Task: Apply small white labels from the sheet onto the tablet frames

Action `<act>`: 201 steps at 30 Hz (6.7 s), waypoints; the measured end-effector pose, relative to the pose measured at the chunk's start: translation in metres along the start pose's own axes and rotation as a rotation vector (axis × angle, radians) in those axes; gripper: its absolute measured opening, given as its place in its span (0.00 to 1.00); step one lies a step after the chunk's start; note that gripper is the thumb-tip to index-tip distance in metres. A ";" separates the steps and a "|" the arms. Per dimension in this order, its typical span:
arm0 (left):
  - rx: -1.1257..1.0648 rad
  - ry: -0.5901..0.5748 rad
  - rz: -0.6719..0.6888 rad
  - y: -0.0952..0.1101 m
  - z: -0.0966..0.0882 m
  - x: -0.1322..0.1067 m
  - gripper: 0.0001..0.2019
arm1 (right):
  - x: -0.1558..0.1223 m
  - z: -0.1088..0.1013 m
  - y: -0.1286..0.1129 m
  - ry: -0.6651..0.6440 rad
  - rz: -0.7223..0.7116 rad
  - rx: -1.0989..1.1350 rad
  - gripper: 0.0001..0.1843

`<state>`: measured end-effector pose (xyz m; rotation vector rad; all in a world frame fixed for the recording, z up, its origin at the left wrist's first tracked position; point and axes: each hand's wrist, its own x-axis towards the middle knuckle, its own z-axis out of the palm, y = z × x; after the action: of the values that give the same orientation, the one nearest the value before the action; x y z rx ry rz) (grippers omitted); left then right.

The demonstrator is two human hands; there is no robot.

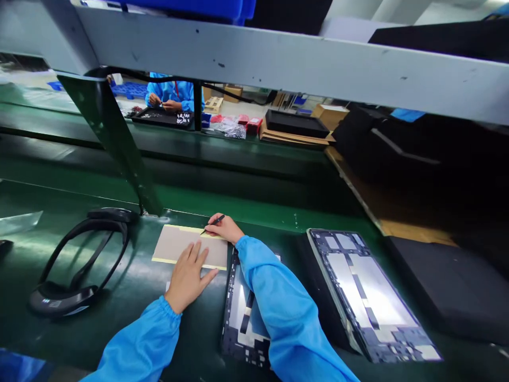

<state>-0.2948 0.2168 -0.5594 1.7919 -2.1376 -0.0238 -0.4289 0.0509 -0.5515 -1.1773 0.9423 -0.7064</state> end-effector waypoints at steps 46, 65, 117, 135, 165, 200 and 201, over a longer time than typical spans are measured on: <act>-0.390 0.065 0.630 0.054 -0.030 -0.116 0.16 | -0.300 -0.010 0.047 0.133 -0.249 -0.311 0.07; -0.393 0.045 0.624 0.056 -0.032 -0.115 0.16 | -0.299 -0.010 0.044 0.101 -0.319 -0.299 0.04; 0.025 -0.014 -0.003 -0.016 -0.011 0.001 0.33 | 0.007 -0.005 -0.004 -0.148 -0.038 -0.056 0.26; -0.137 0.102 0.202 -0.005 -0.030 -0.006 0.26 | -0.208 -0.047 -0.034 0.033 -0.225 -0.101 0.12; -0.496 0.149 0.622 0.077 -0.025 -0.106 0.10 | -0.311 -0.038 0.039 0.009 -0.290 -0.300 0.09; -0.827 -0.208 -0.097 0.049 -0.019 -0.071 0.22 | -0.282 -0.041 0.065 0.603 -0.089 -0.571 0.18; -0.827 -0.206 -0.082 0.051 -0.019 -0.066 0.21 | -0.279 -0.039 0.069 0.619 -0.102 -0.571 0.18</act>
<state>-0.3289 0.2941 -0.5468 1.3926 -1.7602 -0.9915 -0.5916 0.2915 -0.5562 -1.5438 1.6877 -0.9437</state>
